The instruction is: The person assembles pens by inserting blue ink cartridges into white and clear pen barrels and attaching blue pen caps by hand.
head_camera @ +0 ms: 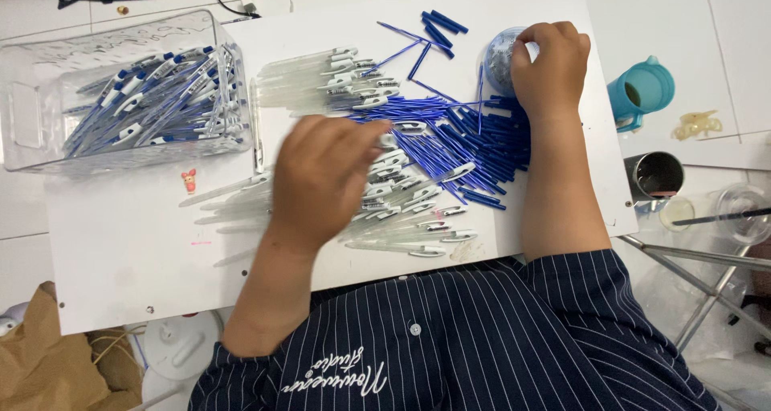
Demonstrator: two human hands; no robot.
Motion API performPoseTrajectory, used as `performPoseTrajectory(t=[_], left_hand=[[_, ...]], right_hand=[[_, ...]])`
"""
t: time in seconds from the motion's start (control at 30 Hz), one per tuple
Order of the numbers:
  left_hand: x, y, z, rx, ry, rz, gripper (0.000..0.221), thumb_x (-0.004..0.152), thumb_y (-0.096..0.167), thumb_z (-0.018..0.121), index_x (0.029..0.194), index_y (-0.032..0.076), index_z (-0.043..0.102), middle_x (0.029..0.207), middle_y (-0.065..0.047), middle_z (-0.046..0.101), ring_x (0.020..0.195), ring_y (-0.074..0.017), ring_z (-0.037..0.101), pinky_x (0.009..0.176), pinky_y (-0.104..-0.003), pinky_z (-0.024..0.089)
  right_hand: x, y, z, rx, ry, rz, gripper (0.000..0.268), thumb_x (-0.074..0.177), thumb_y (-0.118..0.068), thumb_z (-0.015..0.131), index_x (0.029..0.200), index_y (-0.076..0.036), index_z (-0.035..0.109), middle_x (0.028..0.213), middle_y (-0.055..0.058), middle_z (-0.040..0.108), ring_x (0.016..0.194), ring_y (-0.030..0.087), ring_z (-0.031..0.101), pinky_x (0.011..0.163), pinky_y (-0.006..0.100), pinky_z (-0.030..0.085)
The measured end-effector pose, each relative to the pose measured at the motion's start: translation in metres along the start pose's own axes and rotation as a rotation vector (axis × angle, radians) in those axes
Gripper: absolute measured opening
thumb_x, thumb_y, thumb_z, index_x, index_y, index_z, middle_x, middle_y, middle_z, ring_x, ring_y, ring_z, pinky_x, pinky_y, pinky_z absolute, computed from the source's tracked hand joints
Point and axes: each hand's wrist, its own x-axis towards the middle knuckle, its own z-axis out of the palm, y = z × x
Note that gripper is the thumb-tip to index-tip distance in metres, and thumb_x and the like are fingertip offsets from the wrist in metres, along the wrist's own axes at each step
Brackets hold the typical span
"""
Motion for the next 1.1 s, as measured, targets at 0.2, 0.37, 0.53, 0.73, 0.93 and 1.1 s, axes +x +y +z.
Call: performPoseTrajectory(t=[0.2,0.37,0.53,0.73,0.93,1.1], left_hand=[[-0.022,-0.046,0.047,0.109,0.017,-0.103,0.020,0.105,0.008,0.064,0.125,0.011,0.068,0.099,-0.009,0.066,0.085,-0.0298,0.058,0.073,-0.040,0.053],[-0.021,-0.049,0.047,0.128,0.069,-0.083,0.017,0.106,0.010,0.059,0.119,0.007,0.069,0.098,-0.010,0.068,0.084,-0.0299,0.060,0.071,-0.039,0.051],[-0.021,-0.045,0.051,0.136,0.071,-0.047,0.015,0.105,0.011,0.063,0.118,0.008,0.071,0.098,-0.007,0.068,0.083,-0.0282,0.059,0.071,-0.037,0.052],[-0.022,-0.045,0.050,0.168,0.066,-0.055,0.016,0.103,0.010,0.069,0.119,0.010,0.070,0.097,-0.006,0.068,0.082,-0.0279,0.058,0.070,-0.037,0.052],[-0.022,-0.044,0.052,0.111,0.035,-0.041,0.018,0.104,0.010,0.067,0.120,0.006,0.072,0.098,-0.008,0.071,0.085,-0.0285,0.062,0.076,-0.039,0.054],[-0.024,-0.045,0.055,0.161,0.028,-0.059,0.019,0.103,0.012,0.070,0.121,0.010,0.072,0.098,-0.006,0.070,0.084,-0.0286,0.060,0.070,-0.038,0.054]], right_hand=[[0.001,0.008,-0.006,-0.030,-0.025,0.000,0.020,0.104,-0.019,0.060,0.097,-0.009,0.076,0.102,0.014,0.065,0.101,0.043,0.052,0.079,0.050,0.047],[0.002,0.010,-0.005,-0.037,-0.114,0.012,0.028,0.110,-0.021,0.058,0.094,-0.005,0.075,0.103,0.017,0.064,0.104,0.045,0.051,0.085,0.051,0.044],[0.002,0.002,-0.018,0.035,-0.160,-0.019,0.022,0.105,-0.015,0.063,0.084,-0.009,0.070,0.102,0.011,0.065,0.110,0.033,0.054,0.100,0.047,0.038],[-0.001,-0.001,-0.026,-0.011,-0.226,0.060,0.009,0.092,-0.015,0.070,0.094,-0.016,0.078,0.117,0.014,0.061,0.116,0.043,0.047,0.099,0.047,0.039],[0.001,-0.004,-0.031,0.025,-0.247,0.085,0.008,0.090,-0.020,0.073,0.095,-0.018,0.079,0.118,0.013,0.062,0.116,0.037,0.051,0.102,0.047,0.036],[0.000,-0.003,-0.030,0.075,-0.141,0.010,0.019,0.099,-0.025,0.072,0.109,-0.011,0.082,0.115,0.012,0.068,0.115,0.042,0.047,0.095,0.051,0.039]])
